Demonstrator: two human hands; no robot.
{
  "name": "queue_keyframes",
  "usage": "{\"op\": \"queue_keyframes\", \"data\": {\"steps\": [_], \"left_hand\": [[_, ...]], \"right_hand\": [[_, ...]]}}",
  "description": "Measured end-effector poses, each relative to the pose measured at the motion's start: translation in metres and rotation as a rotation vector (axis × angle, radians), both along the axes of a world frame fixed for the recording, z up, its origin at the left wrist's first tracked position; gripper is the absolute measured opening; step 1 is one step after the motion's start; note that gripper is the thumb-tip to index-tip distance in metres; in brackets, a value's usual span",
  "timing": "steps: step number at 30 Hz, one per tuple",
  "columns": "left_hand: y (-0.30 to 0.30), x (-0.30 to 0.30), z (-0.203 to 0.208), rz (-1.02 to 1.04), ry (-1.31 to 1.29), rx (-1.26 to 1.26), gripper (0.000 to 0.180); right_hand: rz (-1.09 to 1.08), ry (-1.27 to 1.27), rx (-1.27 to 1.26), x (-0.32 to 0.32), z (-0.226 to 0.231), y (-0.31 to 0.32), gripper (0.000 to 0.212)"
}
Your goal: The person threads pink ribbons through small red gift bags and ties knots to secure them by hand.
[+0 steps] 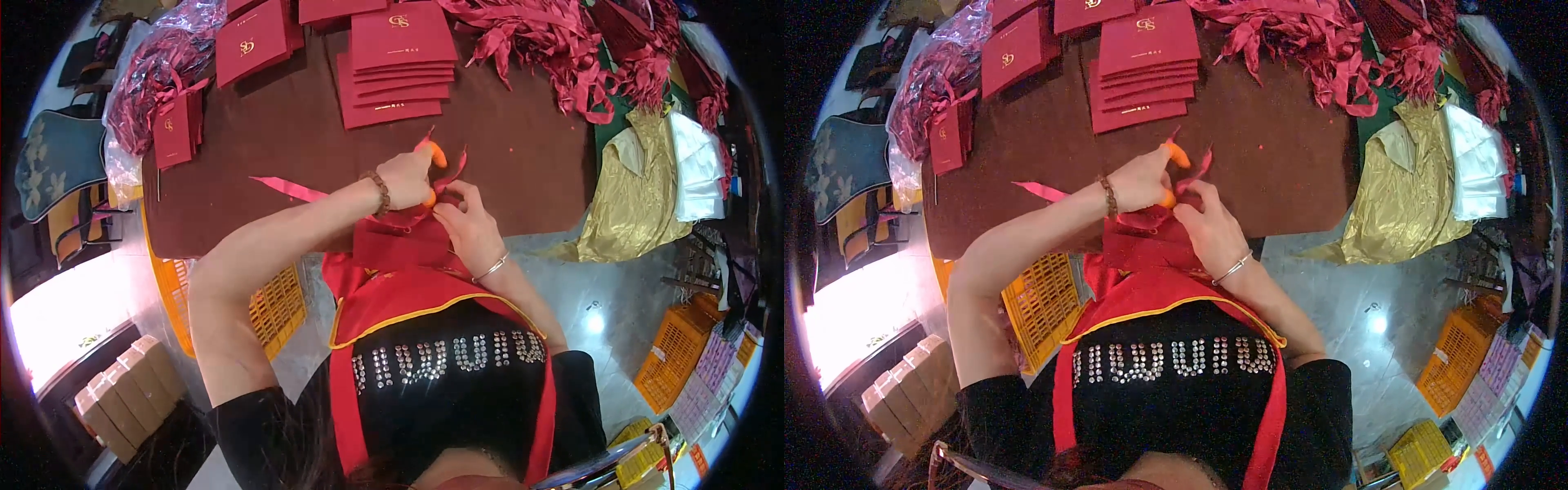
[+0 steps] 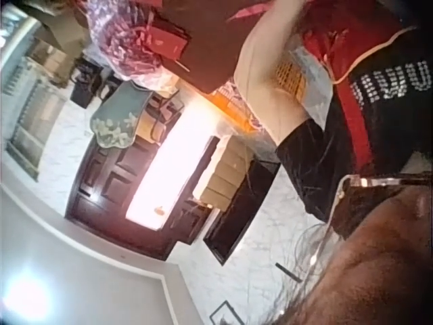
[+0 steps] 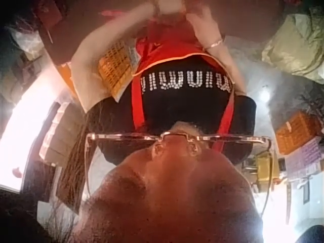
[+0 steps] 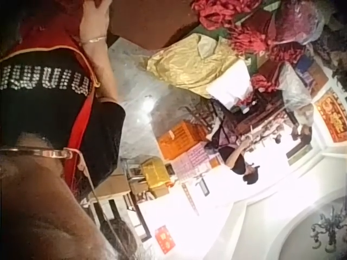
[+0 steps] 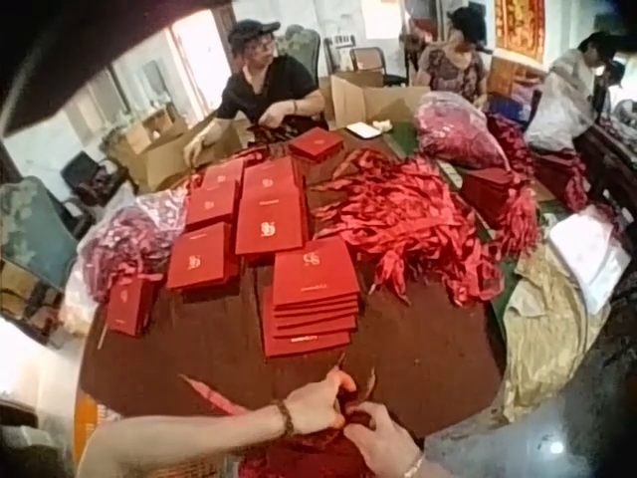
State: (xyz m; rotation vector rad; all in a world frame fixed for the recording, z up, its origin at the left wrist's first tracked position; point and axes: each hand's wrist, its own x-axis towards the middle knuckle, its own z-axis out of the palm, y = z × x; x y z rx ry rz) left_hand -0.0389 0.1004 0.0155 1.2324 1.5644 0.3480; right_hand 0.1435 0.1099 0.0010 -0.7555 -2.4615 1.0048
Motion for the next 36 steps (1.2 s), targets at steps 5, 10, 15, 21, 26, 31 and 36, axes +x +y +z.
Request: {"op": "queue_keyframes", "data": {"steps": [5, 10, 15, 21, 26, 31, 36], "left_hand": [[-0.011, 0.016, -0.006, 0.265, 0.024, 0.144, 0.047], [0.007, 0.005, -0.011, 0.528, -0.185, 0.334, 0.044], [0.017, -0.007, 0.008, 0.357, -0.077, 0.360, 0.039], [-0.052, -0.082, 0.001, 0.535, -0.101, 0.420, 0.024], [-0.114, -0.078, -0.011, 0.539, 0.457, 0.157, 0.018], [-0.121, -0.043, -0.017, 0.793, 0.627, 0.519, 0.018], [-0.091, -0.026, -0.014, 0.554, 0.858, 0.412, 0.025]], "right_hand": [[-0.074, 0.024, -0.153, 0.003, -0.004, 0.002, 0.010], [-0.030, 0.030, -0.210, 0.002, -0.003, 0.004, 0.010], [-0.052, 0.009, -0.240, 0.002, -0.002, 0.006, 0.011], [-0.061, 0.002, -0.269, 0.003, -0.009, 0.015, 0.014], [0.026, -0.116, 0.151, -0.002, 0.002, 0.030, 0.015], [0.024, 0.169, 0.073, -0.027, 0.010, 0.027, 0.015], [0.109, 0.179, 0.105, -0.051, -0.005, 0.019, 0.014]]}}
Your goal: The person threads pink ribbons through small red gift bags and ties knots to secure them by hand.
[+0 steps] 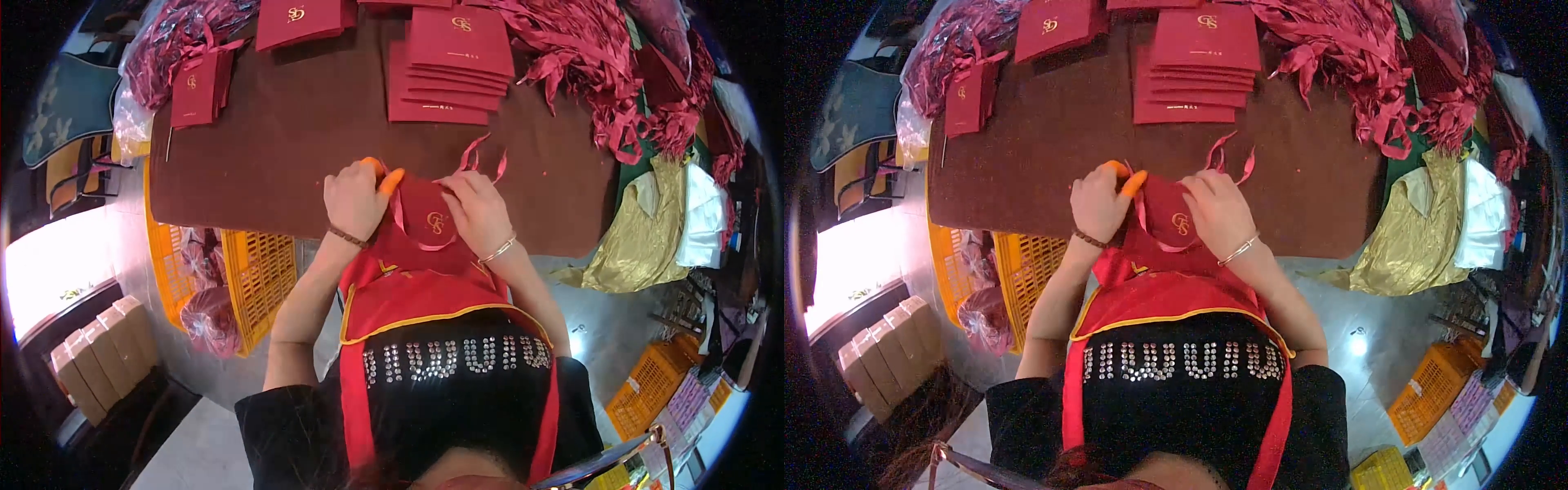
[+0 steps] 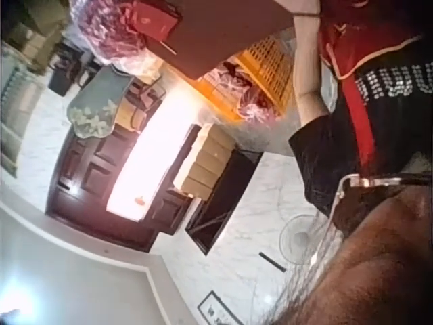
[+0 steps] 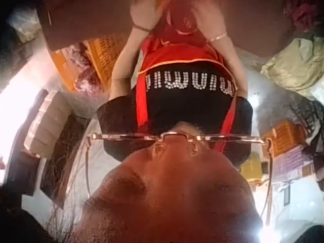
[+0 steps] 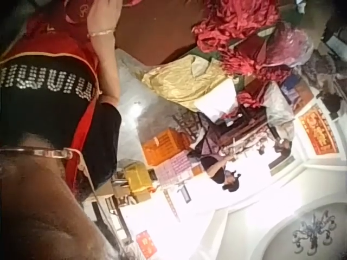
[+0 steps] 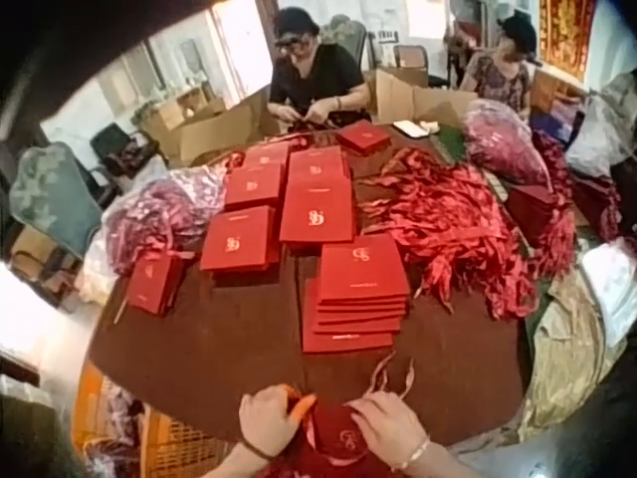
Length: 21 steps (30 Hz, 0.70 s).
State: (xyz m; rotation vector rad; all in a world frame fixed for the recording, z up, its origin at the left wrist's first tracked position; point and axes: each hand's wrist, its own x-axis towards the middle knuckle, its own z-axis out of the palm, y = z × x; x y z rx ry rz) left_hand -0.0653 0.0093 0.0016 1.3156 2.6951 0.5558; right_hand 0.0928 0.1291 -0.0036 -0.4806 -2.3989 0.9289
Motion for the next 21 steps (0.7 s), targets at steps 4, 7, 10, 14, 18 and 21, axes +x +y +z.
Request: {"op": "queue_keyframes", "data": {"steps": [4, 7, 10, 14, 18, 21], "left_hand": [[-0.001, -0.002, -0.015, -0.024, -0.026, 0.085, 0.022], [-0.003, -0.001, -0.016, -0.063, 0.041, 0.086, 0.020], [-0.006, 0.004, -0.014, 0.005, -0.171, 0.258, 0.014], [-0.009, 0.012, -0.003, 0.115, -0.713, 0.473, 0.012], [-0.011, 0.016, 0.002, 0.143, -0.794, 0.617, 0.021], [-0.015, 0.019, 0.008, 0.054, -0.792, 0.497, 0.022]], "right_hand": [[-0.018, -0.213, 0.151, 0.002, 0.000, 0.000, 0.015], [-0.034, -0.253, 0.168, 0.002, 0.003, 0.000, 0.015], [-0.049, -0.255, 0.157, 0.002, 0.001, 0.000, 0.015], [-0.034, -0.269, 0.068, 0.003, 0.000, 0.000, 0.014], [-0.039, -0.298, -0.016, 0.002, 0.004, 0.002, 0.014], [-0.062, -0.317, -0.092, 0.000, 0.007, 0.003, 0.015]]}}
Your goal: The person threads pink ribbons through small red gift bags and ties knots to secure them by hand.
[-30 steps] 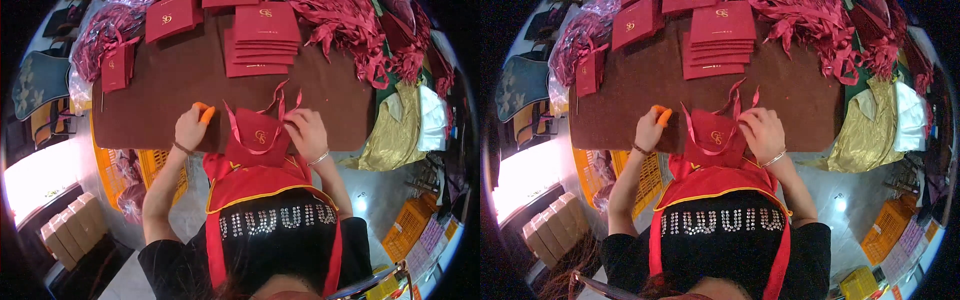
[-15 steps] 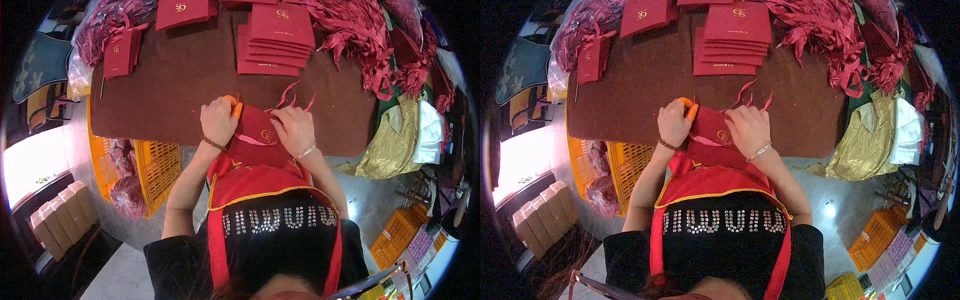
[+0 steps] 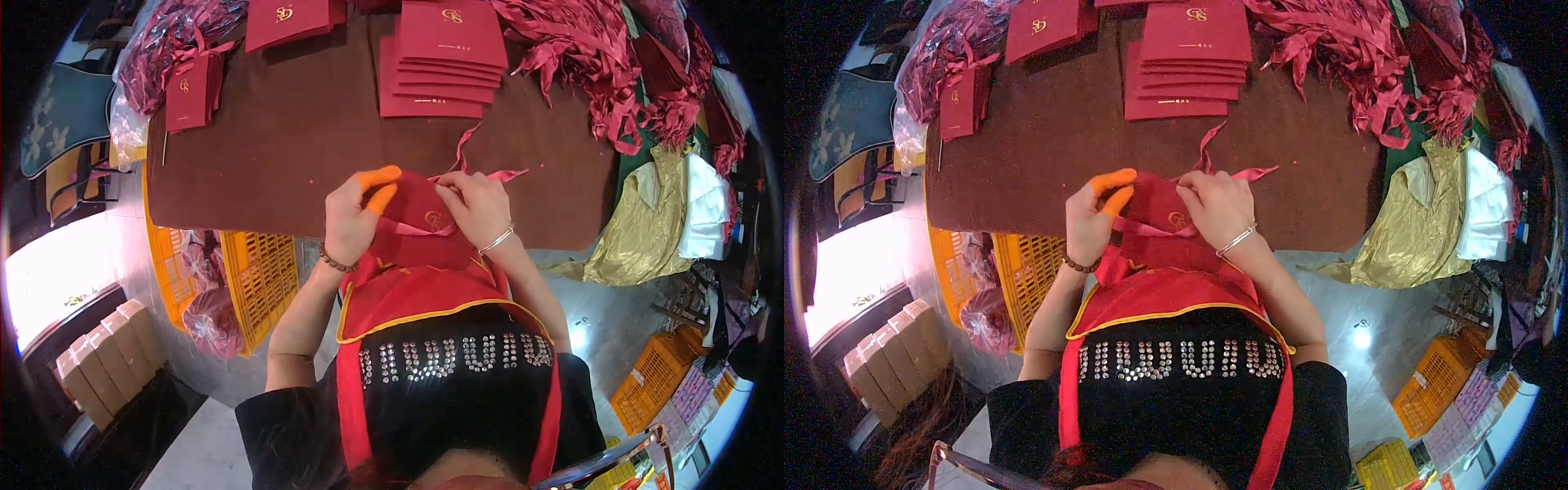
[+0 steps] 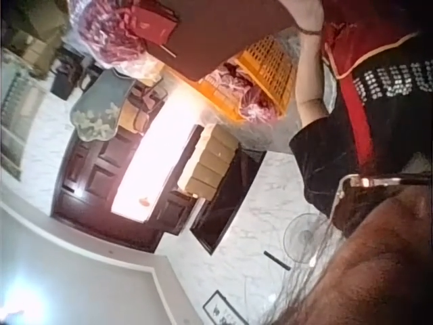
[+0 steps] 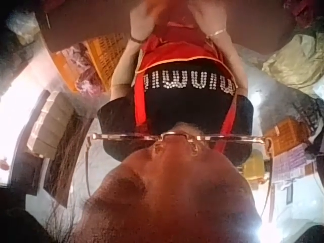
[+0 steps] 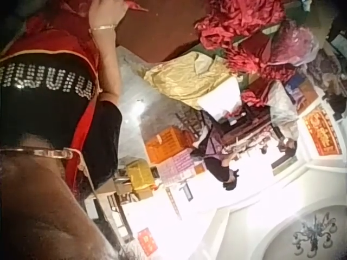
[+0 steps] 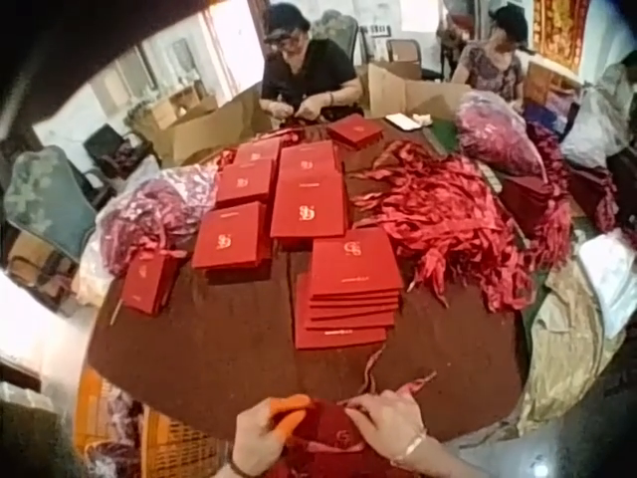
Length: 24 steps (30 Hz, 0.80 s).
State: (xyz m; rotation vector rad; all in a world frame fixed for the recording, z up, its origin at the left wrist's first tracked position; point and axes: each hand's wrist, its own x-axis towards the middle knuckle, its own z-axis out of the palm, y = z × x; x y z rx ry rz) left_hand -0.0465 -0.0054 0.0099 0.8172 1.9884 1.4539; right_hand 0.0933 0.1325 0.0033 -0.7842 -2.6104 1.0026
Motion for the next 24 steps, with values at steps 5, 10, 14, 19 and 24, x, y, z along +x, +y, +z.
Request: {"op": "queue_keyframes", "data": {"steps": [5, 10, 14, 19, 24], "left_hand": [[0.001, 0.013, 0.005, -0.125, 0.106, -0.133, 0.015], [0.002, 0.019, -0.005, -0.099, 0.292, -0.110, 0.013], [0.001, 0.018, -0.004, -0.098, 0.310, -0.126, 0.012], [0.003, 0.021, -0.008, -0.050, 0.377, -0.089, 0.008], [0.004, 0.023, -0.009, -0.090, 0.492, -0.080, 0.009]], "right_hand": [[-0.016, -0.001, -0.041, 0.000, -0.001, 0.000, 0.015], [-0.017, 0.005, -0.097, 0.000, 0.001, 0.001, 0.015], [-0.018, 0.009, -0.114, 0.000, 0.000, 0.000, 0.016], [0.016, -0.018, -0.129, -0.001, 0.001, -0.003, 0.021], [0.041, 0.019, -0.096, -0.001, 0.000, -0.003, 0.020]]}}
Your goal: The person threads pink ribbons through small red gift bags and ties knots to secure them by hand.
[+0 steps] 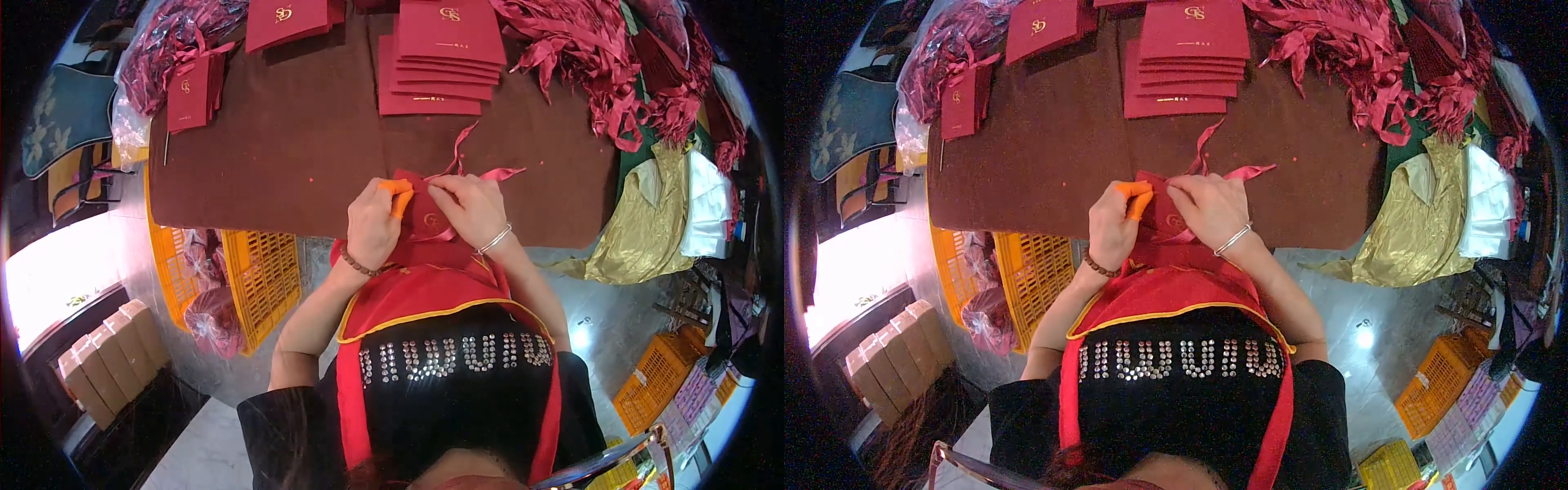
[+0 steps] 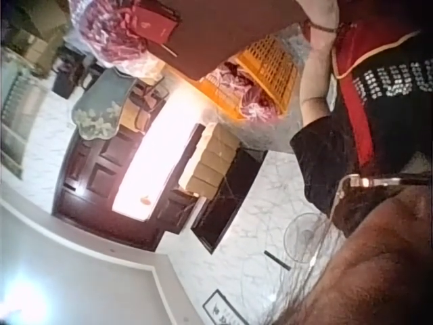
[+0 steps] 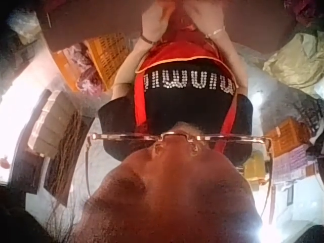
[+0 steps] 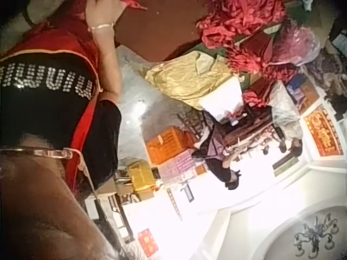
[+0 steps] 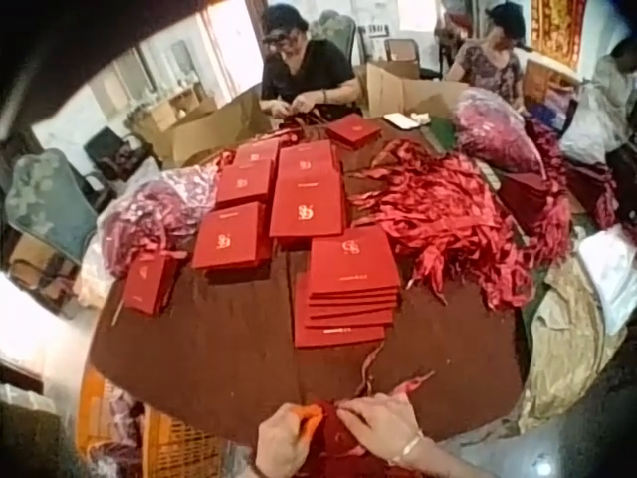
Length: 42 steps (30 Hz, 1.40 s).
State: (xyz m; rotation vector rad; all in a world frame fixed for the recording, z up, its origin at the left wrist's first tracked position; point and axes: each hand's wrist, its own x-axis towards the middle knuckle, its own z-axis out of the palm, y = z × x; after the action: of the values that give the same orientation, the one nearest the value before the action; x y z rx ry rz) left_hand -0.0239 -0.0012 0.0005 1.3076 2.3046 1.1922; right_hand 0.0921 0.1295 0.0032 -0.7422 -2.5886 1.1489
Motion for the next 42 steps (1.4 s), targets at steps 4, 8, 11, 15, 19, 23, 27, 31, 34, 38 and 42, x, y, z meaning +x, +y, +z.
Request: {"op": "queue_keyframes", "data": {"steps": [4, 8, 11, 15, 19, 23, 27, 31, 34, 38, 42], "left_hand": [[0.001, 0.001, -0.003, -0.009, 0.051, 0.005, 0.009], [0.003, 0.002, -0.002, -0.026, 0.151, -0.022, 0.010], [0.004, 0.005, -0.001, -0.021, 0.209, -0.028, 0.009], [0.005, 0.011, -0.002, -0.010, 0.290, -0.042, 0.009], [0.006, 0.018, -0.008, -0.010, 0.369, 0.002, 0.010], [0.006, 0.024, -0.018, -0.005, 0.418, 0.070, 0.015], [0.004, 0.021, -0.021, -0.019, 0.224, 0.162, 0.020], [0.007, 0.015, 0.011, 0.061, -0.056, 0.106, 0.024], [0.007, -0.005, 0.022, -0.102, 0.145, -0.159, 0.023], [0.014, -0.035, 0.028, -0.127, 0.222, -0.129, 0.016], [0.030, -0.058, 0.034, -0.579, 0.016, -0.368, 0.014]], "right_hand": [[0.028, 0.009, 0.048, 0.002, -0.002, -0.001, 0.020], [0.035, 0.031, 0.066, 0.002, -0.003, -0.001, 0.019], [0.053, -0.043, 0.037, 0.003, 0.002, -0.001, 0.019], [0.056, 0.018, 0.015, 0.006, 0.002, 0.000, 0.020], [0.069, -0.044, -0.161, 0.009, 0.003, 0.006, 0.023], [0.074, 0.013, -0.308, 0.009, -0.002, 0.008, 0.024], [0.043, -0.046, -0.358, 0.009, 0.009, 0.005, 0.023], [0.054, 0.035, -0.280, 0.011, 0.002, 0.003, 0.026], [0.077, 0.009, -0.095, 0.011, 0.003, 0.001, 0.027], [0.086, 0.030, 0.055, 0.012, 0.004, -0.003, 0.022], [0.124, 0.009, 0.127, 0.013, 0.019, -0.010, 0.018]]}}
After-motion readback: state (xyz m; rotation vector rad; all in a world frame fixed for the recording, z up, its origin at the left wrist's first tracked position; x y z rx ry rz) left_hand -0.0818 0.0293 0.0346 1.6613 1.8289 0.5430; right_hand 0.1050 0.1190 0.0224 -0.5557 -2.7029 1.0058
